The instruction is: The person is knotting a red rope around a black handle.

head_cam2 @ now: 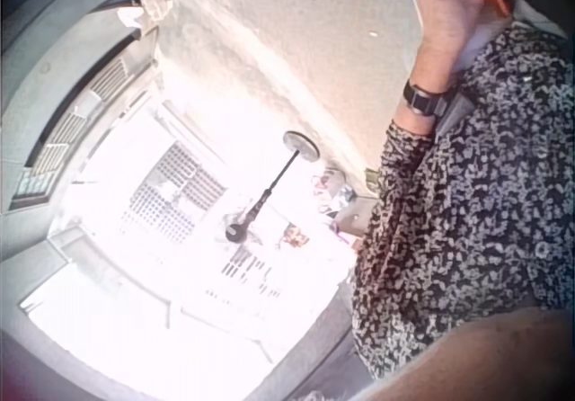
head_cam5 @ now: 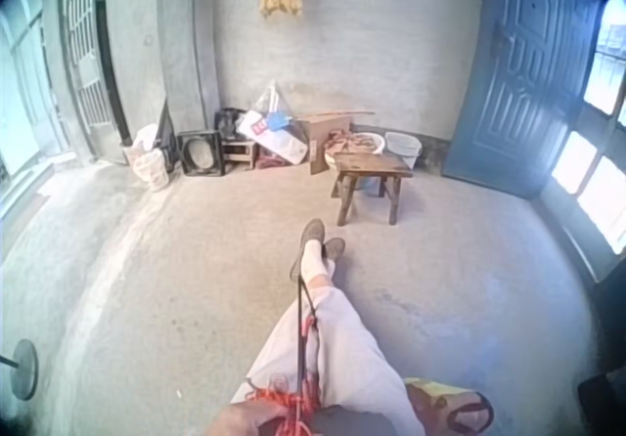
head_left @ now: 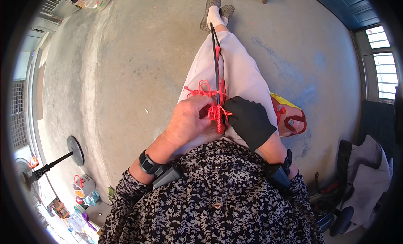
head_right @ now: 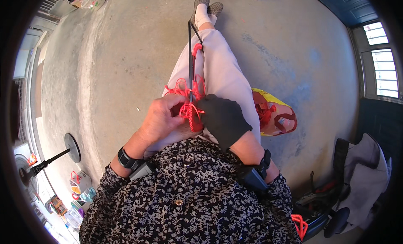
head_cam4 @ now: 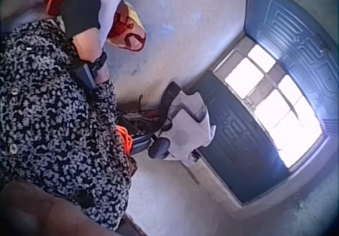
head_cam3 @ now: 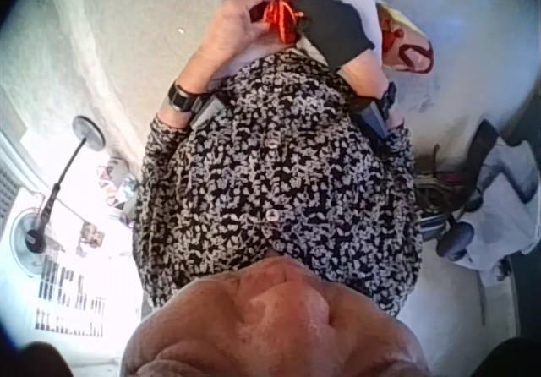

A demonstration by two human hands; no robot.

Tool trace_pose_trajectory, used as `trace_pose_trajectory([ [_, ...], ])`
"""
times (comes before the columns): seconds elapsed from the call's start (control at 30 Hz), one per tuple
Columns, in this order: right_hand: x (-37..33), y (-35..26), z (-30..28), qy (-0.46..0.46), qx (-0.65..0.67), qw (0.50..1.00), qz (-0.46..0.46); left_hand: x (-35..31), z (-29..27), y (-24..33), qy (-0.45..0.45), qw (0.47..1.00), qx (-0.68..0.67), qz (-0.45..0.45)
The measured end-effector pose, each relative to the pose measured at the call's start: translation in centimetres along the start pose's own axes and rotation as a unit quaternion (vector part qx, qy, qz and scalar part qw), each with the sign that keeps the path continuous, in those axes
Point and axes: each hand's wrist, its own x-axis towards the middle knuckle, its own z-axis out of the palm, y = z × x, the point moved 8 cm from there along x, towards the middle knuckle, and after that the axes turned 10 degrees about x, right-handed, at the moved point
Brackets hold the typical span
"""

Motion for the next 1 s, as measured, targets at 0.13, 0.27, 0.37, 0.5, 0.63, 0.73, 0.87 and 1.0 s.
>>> trace_pose_trajectory([
  [0.13,-0.6,1.2,-2.4,0.129,0.147,0.981,-0.011,-0.1,-0.2,-1.6,0.033,0.992,-0.122,-0.012],
  [0.27,-2.0,3.1,-6.0,0.230,0.421,0.872,0.096,-0.8,-0.7,-2.3,-0.003,0.966,-0.243,-0.089],
  [0.37,-3.0,2.5,-8.3,0.234,0.499,0.829,0.098,-1.4,-0.8,-2.4,-0.022,0.921,-0.371,-0.117],
  [0.5,-3.6,1.1,-8.0,0.268,0.568,0.777,0.038,-1.9,-0.3,-0.6,-0.098,0.859,-0.474,-0.167],
  [0.63,-4.8,-0.6,-7.4,0.113,0.434,0.888,0.102,-2.6,0.4,1.7,-0.153,0.776,-0.588,-0.171],
  [0.73,-4.5,-3.1,-6.7,0.049,0.587,0.804,0.076,-2.9,2.1,2.1,-0.215,0.719,-0.646,-0.141],
  [0.87,-4.7,-3.3,-6.0,0.077,0.590,0.804,0.022,-2.0,2.0,2.9,-0.208,0.691,-0.683,-0.114],
  [1.0,-5.2,-3.7,-5.7,-0.005,0.748,0.663,0.032,-1.0,0.0,2.2,-0.097,0.594,-0.788,-0.133],
])
